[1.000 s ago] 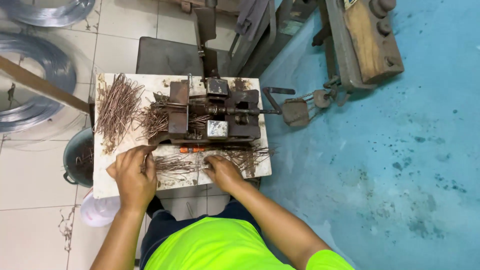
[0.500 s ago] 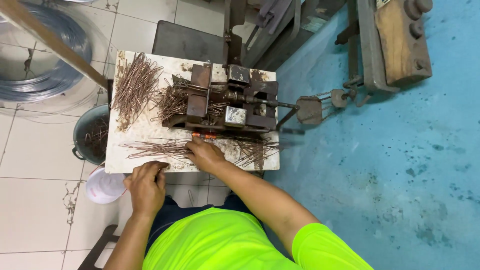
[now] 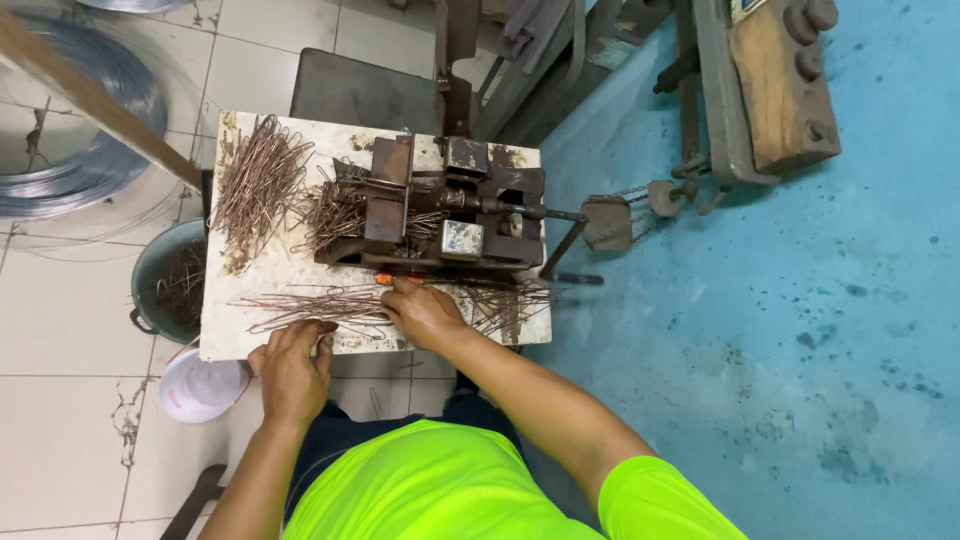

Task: Feeding metal wires into a manual machine and operating a lever to process them

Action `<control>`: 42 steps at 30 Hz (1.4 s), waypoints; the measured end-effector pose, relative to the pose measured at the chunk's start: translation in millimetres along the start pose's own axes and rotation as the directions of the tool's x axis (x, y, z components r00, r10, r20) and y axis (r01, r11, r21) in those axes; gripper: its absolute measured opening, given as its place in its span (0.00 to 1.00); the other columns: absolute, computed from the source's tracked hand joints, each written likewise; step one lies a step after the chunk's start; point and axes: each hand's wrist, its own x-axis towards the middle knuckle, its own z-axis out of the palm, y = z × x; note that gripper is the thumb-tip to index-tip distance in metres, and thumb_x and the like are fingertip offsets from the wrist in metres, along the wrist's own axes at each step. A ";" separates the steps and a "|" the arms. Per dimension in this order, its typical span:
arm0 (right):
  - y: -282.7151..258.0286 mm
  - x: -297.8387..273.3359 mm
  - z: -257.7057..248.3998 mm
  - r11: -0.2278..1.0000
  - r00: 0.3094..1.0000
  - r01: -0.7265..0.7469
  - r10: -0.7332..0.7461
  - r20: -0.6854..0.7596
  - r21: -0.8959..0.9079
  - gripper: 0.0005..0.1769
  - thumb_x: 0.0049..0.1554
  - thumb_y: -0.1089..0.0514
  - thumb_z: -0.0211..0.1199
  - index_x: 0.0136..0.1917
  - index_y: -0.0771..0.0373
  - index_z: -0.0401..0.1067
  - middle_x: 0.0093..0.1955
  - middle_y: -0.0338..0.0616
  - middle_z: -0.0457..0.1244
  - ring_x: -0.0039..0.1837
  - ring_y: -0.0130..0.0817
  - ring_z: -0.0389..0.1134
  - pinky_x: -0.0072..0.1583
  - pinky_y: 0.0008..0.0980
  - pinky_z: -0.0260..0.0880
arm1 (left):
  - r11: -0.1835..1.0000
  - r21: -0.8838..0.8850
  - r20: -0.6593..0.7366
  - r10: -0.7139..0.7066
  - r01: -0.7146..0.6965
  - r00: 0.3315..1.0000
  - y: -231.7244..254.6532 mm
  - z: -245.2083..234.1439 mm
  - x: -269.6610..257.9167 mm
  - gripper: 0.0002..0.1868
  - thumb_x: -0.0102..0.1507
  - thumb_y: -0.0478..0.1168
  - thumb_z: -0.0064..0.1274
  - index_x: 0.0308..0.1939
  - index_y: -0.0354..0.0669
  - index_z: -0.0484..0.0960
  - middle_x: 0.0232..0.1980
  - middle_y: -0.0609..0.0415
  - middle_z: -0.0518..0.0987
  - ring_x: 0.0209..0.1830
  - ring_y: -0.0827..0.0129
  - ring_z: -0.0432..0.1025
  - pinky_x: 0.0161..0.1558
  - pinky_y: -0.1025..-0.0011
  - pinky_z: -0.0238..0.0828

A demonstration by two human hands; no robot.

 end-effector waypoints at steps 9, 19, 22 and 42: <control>-42.9 -64.2 -120.8 0.896 0.945 0.232 -0.115 -0.306 0.379 0.07 0.57 0.60 0.65 0.47 0.66 0.73 0.42 0.51 0.65 0.46 0.57 0.71 0.45 0.46 0.73 | 0.880 -0.382 0.160 0.365 -0.283 0.917 102.8 -48.4 55.3 0.08 0.60 0.49 0.60 0.42 0.60 0.85 0.42 0.63 0.82 0.47 0.64 0.76 0.45 0.65 0.61; -32.0 -115.2 -167.9 0.855 0.889 0.129 0.124 -0.440 0.502 0.10 0.55 0.62 0.66 0.51 0.67 0.77 0.40 0.56 0.69 0.41 0.51 0.72 0.41 0.45 0.73 | 0.361 -0.895 0.258 -0.060 0.262 0.964 190.7 -113.6 102.5 0.08 0.65 0.39 0.61 0.40 0.36 0.84 0.33 0.42 0.85 0.30 0.65 0.81 0.38 0.73 0.77; -26.2 -118.5 -168.8 0.895 0.831 0.110 0.156 -0.533 0.433 0.08 0.56 0.60 0.67 0.49 0.64 0.78 0.38 0.52 0.69 0.40 0.48 0.72 0.41 0.41 0.73 | 0.328 -0.900 0.278 -0.075 0.287 0.958 195.6 -119.8 104.7 0.08 0.65 0.37 0.60 0.40 0.34 0.82 0.33 0.41 0.85 0.29 0.65 0.81 0.34 0.75 0.77; 27.6 -13.1 -230.4 0.959 0.909 0.003 0.116 -0.400 0.284 0.07 0.55 0.57 0.64 0.46 0.59 0.78 0.40 0.50 0.69 0.43 0.49 0.73 0.47 0.42 0.72 | 0.920 -0.384 0.114 0.135 -0.081 0.984 177.1 -119.8 130.0 0.27 0.72 0.50 0.45 0.70 0.38 0.70 0.52 0.34 0.76 0.48 0.44 0.75 0.46 0.54 0.71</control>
